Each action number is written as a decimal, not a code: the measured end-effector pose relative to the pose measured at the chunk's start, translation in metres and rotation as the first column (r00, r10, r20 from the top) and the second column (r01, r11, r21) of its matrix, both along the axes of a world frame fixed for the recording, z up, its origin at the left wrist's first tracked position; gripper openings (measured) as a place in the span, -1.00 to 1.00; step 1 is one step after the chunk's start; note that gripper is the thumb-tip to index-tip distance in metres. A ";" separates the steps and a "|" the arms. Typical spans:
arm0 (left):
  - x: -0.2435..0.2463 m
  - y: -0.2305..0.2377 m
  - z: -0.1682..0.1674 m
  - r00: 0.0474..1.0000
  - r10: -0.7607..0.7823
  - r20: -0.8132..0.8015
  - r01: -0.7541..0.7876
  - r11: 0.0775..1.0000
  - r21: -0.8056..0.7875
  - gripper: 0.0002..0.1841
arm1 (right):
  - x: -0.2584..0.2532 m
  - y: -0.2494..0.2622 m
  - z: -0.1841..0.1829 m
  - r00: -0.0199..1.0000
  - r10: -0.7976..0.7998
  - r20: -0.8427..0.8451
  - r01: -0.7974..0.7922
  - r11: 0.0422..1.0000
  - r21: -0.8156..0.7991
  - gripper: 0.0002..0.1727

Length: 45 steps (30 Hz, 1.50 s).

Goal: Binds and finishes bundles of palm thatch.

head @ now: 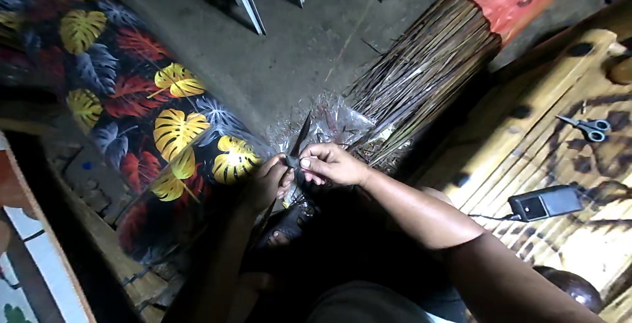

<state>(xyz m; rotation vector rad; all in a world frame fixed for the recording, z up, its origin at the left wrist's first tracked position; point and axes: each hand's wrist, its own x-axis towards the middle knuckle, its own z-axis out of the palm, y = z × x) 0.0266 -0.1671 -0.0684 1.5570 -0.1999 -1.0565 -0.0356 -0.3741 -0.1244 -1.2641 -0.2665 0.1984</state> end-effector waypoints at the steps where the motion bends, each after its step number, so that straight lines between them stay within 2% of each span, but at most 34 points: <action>1: 0.000 0.000 0.000 1.000 -0.004 0.008 0.004 1.000 0.006 -0.70 | 0.001 -0.001 0.000 1.000 0.009 0.001 -0.009 1.000 -0.002 -0.68; 3: -0.001 0.000 0.001 1.000 -0.017 -0.001 0.017 1.000 0.004 -0.70 | 0.001 -0.005 0.001 1.000 0.008 0.009 -0.008 1.000 -0.017 -0.69; 9: -0.003 -0.001 0.005 0.996 -0.079 -0.045 0.078 0.997 -0.010 -0.69 | 0.007 -0.033 0.006 0.982 -0.160 0.097 0.166 0.985 -0.056 -0.71; 18: -0.004 0.000 0.005 0.997 -0.077 -0.017 0.077 0.997 -0.016 -0.69 | 0.014 -0.045 0.006 0.920 -0.373 0.119 0.370 0.928 0.045 -0.80; 21: -0.004 -0.001 0.003 0.997 -0.060 0.047 0.060 0.998 0.003 -0.69 | 0.006 -0.034 0.009 0.951 -0.306 0.030 0.304 0.951 0.062 -0.75; 24: -0.008 -0.006 0.002 0.980 -0.045 0.194 0.019 0.991 0.131 -0.70 | 0.001 -0.019 0.013 0.980 -0.196 -0.033 0.197 0.979 0.046 -0.58; 27: -0.010 -0.008 0.004 0.957 -0.055 0.286 -0.009 0.976 0.219 -0.66 | 0.002 -0.014 0.010 0.973 -0.228 -0.046 0.230 0.972 0.050 -0.74; 32: -0.006 -0.004 0.001 0.955 -0.083 0.284 0.016 0.973 0.229 -0.66 | 0.010 -0.022 0.007 0.960 -0.271 -0.074 0.277 0.956 0.093 -0.79; 36: -0.004 -0.004 -0.003 0.937 -0.092 0.336 -0.004 0.961 0.276 -0.65 | 0.007 -0.022 0.008 0.961 -0.270 -0.060 0.273 0.961 0.052 -0.78; 38: -0.003 -0.004 -0.004 0.943 -0.066 0.327 -0.025 0.964 0.266 -0.66 | 0.003 -0.019 0.010 0.970 -0.242 -0.029 0.242 0.970 -0.001 -0.75; 41: -0.001 -0.003 -0.006 0.953 -0.034 0.300 -0.033 0.976 0.217 -0.68 | 0.001 -0.009 0.006 0.995 -0.102 -0.007 0.102 0.994 -0.050 -0.71; 43: -0.001 -0.002 -0.006 0.965 -0.026 0.259 -0.018 0.986 0.167 -0.70 | 0.001 -0.005 0.002 1.000 -0.014 0.004 0.014 0.999 -0.050 -0.70; 45: 0.000 -0.001 -0.006 0.982 -0.035 0.188 0.012 0.992 0.125 -0.71 | 0.001 -0.006 0.001 1.000 0.003 0.023 -0.002 0.999 -0.041 -0.71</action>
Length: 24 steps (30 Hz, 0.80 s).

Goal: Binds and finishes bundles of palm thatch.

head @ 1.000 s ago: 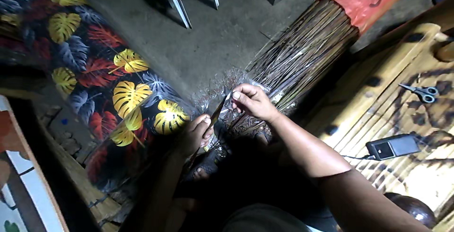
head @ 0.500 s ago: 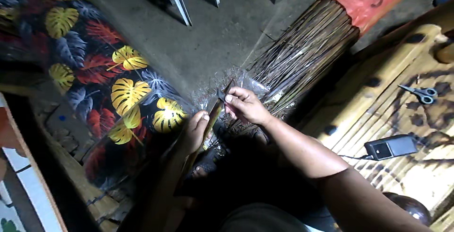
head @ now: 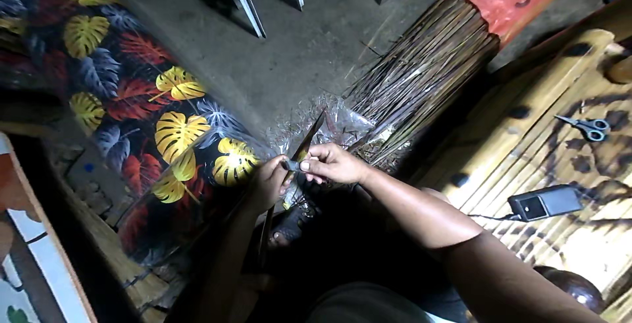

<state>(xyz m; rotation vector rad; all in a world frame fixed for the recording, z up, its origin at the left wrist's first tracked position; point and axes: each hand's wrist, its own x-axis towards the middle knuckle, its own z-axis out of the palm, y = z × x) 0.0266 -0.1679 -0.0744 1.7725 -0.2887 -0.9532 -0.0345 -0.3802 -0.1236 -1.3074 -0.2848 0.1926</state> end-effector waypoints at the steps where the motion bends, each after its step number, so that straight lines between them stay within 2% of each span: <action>1: 0.000 0.000 0.001 0.999 -0.012 -0.039 0.012 1.000 -0.011 -0.71 | 0.001 -0.003 0.001 1.000 -0.022 0.021 0.022 1.000 -0.004 -0.73; 4: 0.002 0.002 0.005 0.995 -0.053 -0.090 0.049 0.998 -0.044 -0.66 | 0.001 -0.014 0.005 0.985 -0.136 0.110 0.140 0.990 -0.031 -0.76; 10: 0.002 0.004 0.009 0.994 -0.060 -0.090 0.057 0.998 -0.028 -0.67 | 0.003 -0.029 0.005 0.917 -0.306 0.257 0.334 0.940 -0.073 -0.79; 16: 0.004 0.009 0.006 0.996 -0.080 -0.039 0.080 0.997 -0.006 -0.67 | 0.013 -0.048 0.007 0.873 -0.446 0.196 0.439 0.895 0.078 -0.79; 18: 0.003 0.007 0.006 0.995 -0.086 -0.043 0.086 0.996 -0.016 -0.68 | 0.008 -0.042 0.011 0.907 -0.392 0.155 0.387 0.920 0.066 -0.78; 22: 0.003 0.005 0.007 0.993 -0.097 -0.063 0.095 0.995 -0.035 -0.67 | 0.000 -0.014 0.007 0.989 -0.129 0.076 0.129 0.992 0.003 -0.75; 24: 0.003 0.005 0.007 0.992 -0.100 -0.083 0.096 0.994 -0.048 -0.65 | 0.001 -0.011 0.003 0.991 -0.098 0.093 0.098 0.995 -0.001 -0.76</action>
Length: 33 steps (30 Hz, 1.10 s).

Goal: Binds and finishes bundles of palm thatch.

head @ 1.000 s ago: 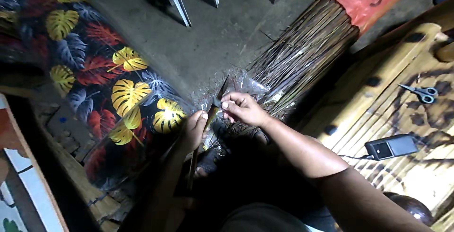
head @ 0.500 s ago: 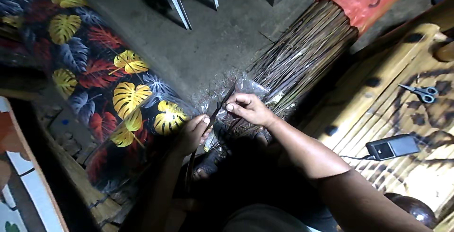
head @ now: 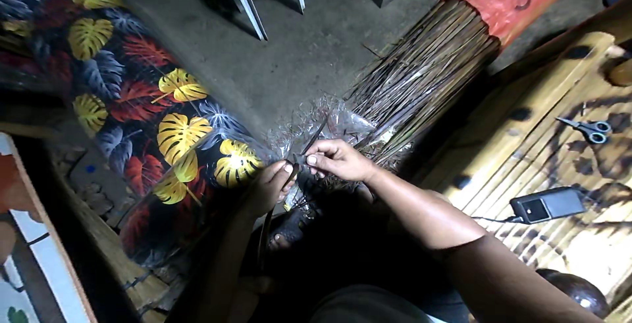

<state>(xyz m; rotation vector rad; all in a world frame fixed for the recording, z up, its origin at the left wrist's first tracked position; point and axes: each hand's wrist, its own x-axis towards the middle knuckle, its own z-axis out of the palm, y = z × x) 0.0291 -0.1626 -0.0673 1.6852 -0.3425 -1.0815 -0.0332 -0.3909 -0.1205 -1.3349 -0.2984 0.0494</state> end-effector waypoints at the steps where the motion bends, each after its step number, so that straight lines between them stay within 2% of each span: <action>1: 0.000 0.000 0.001 1.000 -0.001 -0.009 0.001 1.000 -0.005 -0.65 | 0.001 -0.002 0.000 1.000 -0.022 0.023 0.022 1.000 -0.010 -0.76; 8: 0.001 0.001 0.002 1.000 -0.006 -0.029 0.005 1.000 -0.024 -0.66 | -0.002 -0.018 0.007 0.963 -0.227 0.147 0.244 0.963 -0.115 -0.78; 11: 0.002 0.003 0.001 1.000 0.011 0.027 -0.011 1.000 0.006 -0.67 | 0.006 -0.030 0.004 0.927 -0.322 0.193 0.340 0.938 -0.069 -0.77; 14: 0.002 0.004 -0.001 0.994 0.023 0.106 -0.027 0.999 0.043 -0.67 | 0.010 -0.039 0.004 0.909 -0.393 0.137 0.394 0.919 0.024 -0.76; 16: 0.000 0.002 0.000 0.989 0.035 0.145 -0.047 0.996 0.079 -0.67 | 0.007 -0.038 0.008 0.937 -0.345 0.057 0.344 0.938 0.025 -0.77; 19: -0.001 -0.001 0.002 0.983 0.030 0.183 -0.050 0.993 0.108 -0.67 | 0.000 -0.021 0.007 0.993 -0.098 -0.070 0.096 0.995 -0.030 -0.74; 21: -0.002 -0.002 0.002 0.979 0.025 0.202 -0.049 0.992 0.113 -0.67 | 0.002 -0.009 -0.002 0.993 0.060 -0.101 -0.064 0.997 -0.036 -0.71; 23: -0.002 -0.002 0.002 0.977 0.019 0.213 -0.045 0.992 0.120 -0.66 | 0.004 -0.004 -0.006 0.988 0.117 -0.100 -0.119 0.993 -0.022 -0.71; 33: -0.005 -0.003 0.010 0.972 0.004 0.237 -0.041 0.988 0.151 -0.67 | 0.000 -0.016 0.005 0.984 -0.181 -0.001 0.180 0.981 -0.075 -0.76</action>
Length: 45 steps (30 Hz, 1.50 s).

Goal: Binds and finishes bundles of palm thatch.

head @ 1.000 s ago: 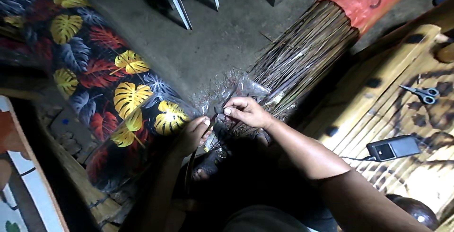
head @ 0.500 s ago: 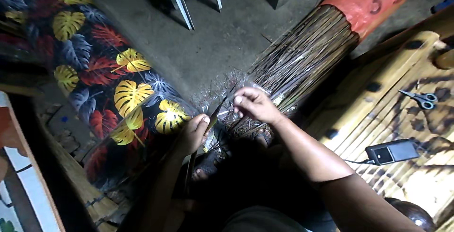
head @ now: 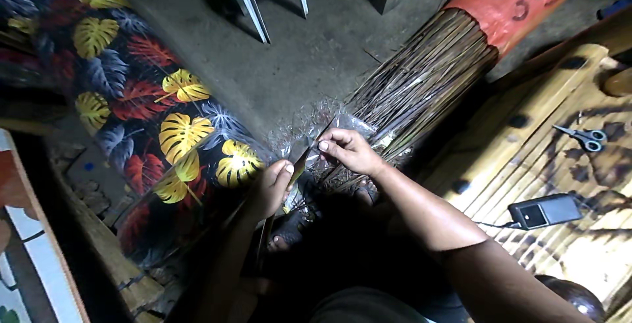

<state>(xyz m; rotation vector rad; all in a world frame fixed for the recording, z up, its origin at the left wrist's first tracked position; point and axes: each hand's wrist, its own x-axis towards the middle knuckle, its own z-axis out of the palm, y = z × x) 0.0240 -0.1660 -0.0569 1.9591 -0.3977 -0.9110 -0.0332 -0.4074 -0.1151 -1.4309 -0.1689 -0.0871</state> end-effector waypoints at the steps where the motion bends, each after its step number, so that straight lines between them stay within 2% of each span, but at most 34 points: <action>1: 0.000 0.000 0.000 1.000 -0.003 -0.003 0.003 1.000 -0.002 -0.66 | 0.000 -0.002 -0.001 1.000 -0.021 0.021 0.020 1.000 0.006 -0.77; 5: 0.001 0.002 -0.003 0.999 -0.001 -0.034 0.000 1.000 -0.026 -0.69 | 0.010 -0.015 -0.005 0.990 -0.118 0.077 0.114 0.992 0.055 -0.81; 9: 0.004 0.004 -0.007 0.997 0.015 -0.082 -0.018 0.999 -0.044 -0.69 | 0.015 -0.024 -0.005 0.966 -0.247 0.073 0.221 0.941 0.255 -0.79; 11: 0.006 0.007 -0.013 0.993 0.020 -0.113 -0.030 0.996 -0.086 -0.69 | 0.013 -0.023 -0.002 0.970 -0.237 0.047 0.214 0.933 0.290 -0.77; 14: 0.009 0.006 -0.013 0.982 -0.012 -0.189 -0.017 0.988 -0.151 -0.68 | 0.002 -0.005 0.005 0.997 -0.076 -0.025 0.079 0.983 0.167 -0.71; 16: 0.009 0.003 -0.011 0.964 -0.052 -0.261 -0.001 0.980 -0.200 -0.67 | -0.001 0.009 0.001 0.998 0.061 -0.018 -0.059 0.991 0.117 -0.70; 18: 0.010 0.004 -0.013 0.937 -0.095 -0.336 0.008 0.968 -0.252 -0.66 | 0.000 0.015 -0.005 0.992 0.128 0.010 -0.128 0.986 0.103 -0.71; 21: 0.014 0.008 -0.015 0.899 -0.139 -0.416 0.010 0.955 -0.297 -0.64 | 0.000 0.011 -0.008 0.991 0.127 0.042 -0.129 0.990 0.050 -0.71; 26: 0.015 0.008 -0.011 0.863 -0.161 -0.479 0.018 0.957 -0.289 -0.64 | 0.000 0.007 -0.006 0.986 0.019 0.169 -0.008 0.998 -0.068 -0.71; 28: 0.015 0.010 -0.010 0.861 -0.159 -0.484 0.022 0.961 -0.276 -0.65 | 0.001 0.003 -0.003 0.978 -0.052 0.203 0.066 0.996 -0.066 -0.71; 31: 0.014 0.012 -0.011 0.863 -0.146 -0.484 0.018 0.966 -0.259 -0.66 | 0.001 -0.005 0.001 0.981 -0.100 0.168 0.103 0.995 -0.005 -0.70; 35: 0.014 0.015 -0.012 0.867 -0.129 -0.481 0.005 0.968 -0.250 -0.65 | 0.003 -0.014 0.001 0.984 -0.135 0.116 0.124 0.988 0.098 -0.66; 40: 0.013 0.017 -0.013 0.905 -0.080 -0.419 -0.011 0.978 -0.210 -0.65 | 0.013 -0.031 -0.002 0.959 -0.270 0.090 0.236 0.931 0.278 -0.66; 42: 0.012 0.013 -0.011 0.926 -0.058 -0.373 -0.012 0.983 -0.183 -0.66 | 0.009 -0.026 0.001 0.975 -0.219 0.032 0.205 0.947 0.248 -0.61; 45: 0.009 0.008 -0.011 0.958 -0.030 -0.286 -0.009 0.991 -0.135 -0.68 | 0.000 -0.001 0.004 0.997 -0.027 -0.077 0.040 0.985 0.166 -0.56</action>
